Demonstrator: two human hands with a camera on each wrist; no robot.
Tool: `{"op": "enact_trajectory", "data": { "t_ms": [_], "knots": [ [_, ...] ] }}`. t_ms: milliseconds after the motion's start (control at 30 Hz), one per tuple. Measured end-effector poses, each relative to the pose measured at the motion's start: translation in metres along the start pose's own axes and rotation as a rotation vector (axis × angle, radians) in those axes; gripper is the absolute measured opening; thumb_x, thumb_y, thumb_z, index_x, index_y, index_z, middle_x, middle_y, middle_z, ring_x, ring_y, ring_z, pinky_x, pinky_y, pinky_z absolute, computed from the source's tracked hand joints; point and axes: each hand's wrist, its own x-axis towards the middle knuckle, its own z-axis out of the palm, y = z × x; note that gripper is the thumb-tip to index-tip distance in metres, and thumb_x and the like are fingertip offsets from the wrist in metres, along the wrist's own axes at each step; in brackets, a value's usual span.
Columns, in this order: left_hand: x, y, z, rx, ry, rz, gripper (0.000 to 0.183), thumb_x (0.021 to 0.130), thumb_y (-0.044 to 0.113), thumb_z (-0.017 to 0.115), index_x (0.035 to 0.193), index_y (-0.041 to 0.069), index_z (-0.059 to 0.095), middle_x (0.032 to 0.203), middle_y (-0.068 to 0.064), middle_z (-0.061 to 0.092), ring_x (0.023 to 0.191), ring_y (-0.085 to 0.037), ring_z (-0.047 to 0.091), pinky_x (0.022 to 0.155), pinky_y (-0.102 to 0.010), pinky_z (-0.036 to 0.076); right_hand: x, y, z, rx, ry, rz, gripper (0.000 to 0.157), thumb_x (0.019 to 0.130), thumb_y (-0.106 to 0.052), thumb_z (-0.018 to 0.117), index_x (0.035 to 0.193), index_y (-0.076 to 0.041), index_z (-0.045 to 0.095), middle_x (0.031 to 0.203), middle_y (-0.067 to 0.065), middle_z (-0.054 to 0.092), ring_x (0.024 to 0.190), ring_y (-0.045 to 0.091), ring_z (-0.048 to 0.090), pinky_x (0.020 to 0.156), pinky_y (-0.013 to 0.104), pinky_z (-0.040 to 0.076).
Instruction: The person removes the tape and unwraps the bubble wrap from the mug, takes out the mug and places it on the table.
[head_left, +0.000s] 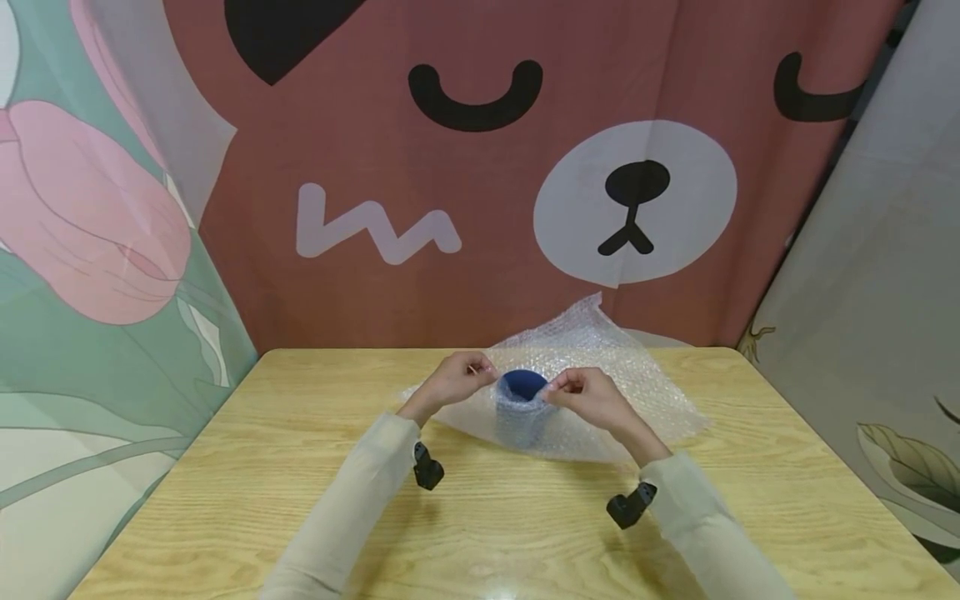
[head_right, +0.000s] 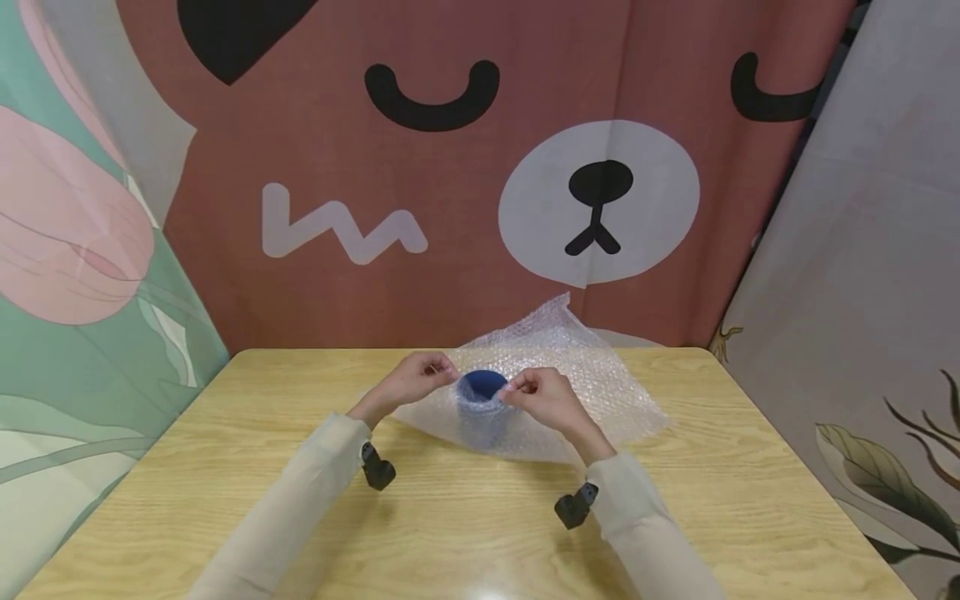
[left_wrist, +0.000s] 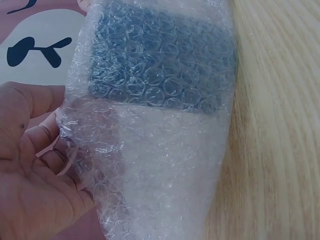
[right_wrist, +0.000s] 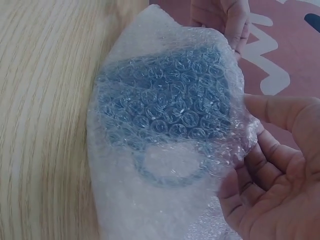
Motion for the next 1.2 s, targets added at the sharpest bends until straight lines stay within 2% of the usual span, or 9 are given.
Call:
{"op": "enact_trajectory", "data": {
  "t_ms": [167, 433, 800, 1033, 1200],
  "knots": [
    [-0.001, -0.002, -0.003, -0.025, 0.004, 0.022, 0.009, 0.095, 0.013, 0.063, 0.094, 0.005, 0.068, 0.084, 0.000, 0.062, 0.074, -0.014, 0.054, 0.066, -0.028, 0.046, -0.004, -0.001, -0.001, -0.041, 0.039, -0.063, 0.014, 0.089, -0.018, 0.071, 0.092, -0.004, 0.069, 0.080, 0.003, 0.064, 0.072, 0.019, 0.057, 0.062, 0.034, 0.046],
    [-0.006, -0.003, -0.005, -0.073, 0.005, 0.046, 0.008, 0.096, 0.010, 0.062, 0.096, 0.003, 0.066, 0.085, -0.002, 0.061, 0.076, -0.014, 0.053, 0.066, -0.027, 0.046, -0.009, 0.001, -0.002, -0.096, 0.095, -0.101, 0.011, 0.087, -0.017, 0.073, 0.088, -0.007, 0.068, 0.079, 0.000, 0.064, 0.069, 0.018, 0.059, 0.059, 0.033, 0.049],
    [-0.014, -0.008, -0.012, -0.119, 0.028, 0.101, 0.007, 0.096, 0.011, 0.062, 0.099, 0.005, 0.064, 0.091, -0.002, 0.061, 0.088, -0.018, 0.057, 0.080, -0.034, 0.049, -0.013, 0.004, -0.004, -0.143, 0.148, -0.189, 0.011, 0.086, -0.015, 0.075, 0.084, -0.010, 0.066, 0.075, -0.003, 0.063, 0.068, 0.016, 0.059, 0.056, 0.031, 0.049],
    [-0.016, -0.008, -0.017, -0.138, 0.013, 0.100, 0.010, 0.096, 0.013, 0.062, 0.100, 0.004, 0.064, 0.092, -0.004, 0.062, 0.088, -0.020, 0.057, 0.080, -0.035, 0.049, -0.015, 0.004, -0.004, -0.096, 0.113, -0.202, 0.009, 0.087, -0.017, 0.074, 0.086, -0.010, 0.068, 0.077, -0.002, 0.065, 0.070, 0.019, 0.061, 0.057, 0.030, 0.049],
    [-0.015, -0.006, -0.014, -0.111, 0.008, 0.062, 0.017, 0.097, 0.021, 0.063, 0.100, 0.006, 0.068, 0.091, -0.001, 0.063, 0.085, -0.017, 0.056, 0.075, -0.032, 0.048, -0.013, 0.000, -0.001, -0.048, 0.064, -0.137, 0.019, 0.090, -0.029, 0.070, 0.088, -0.010, 0.071, 0.074, 0.005, 0.063, 0.064, 0.017, 0.053, 0.056, 0.029, 0.043]
  ]
}}
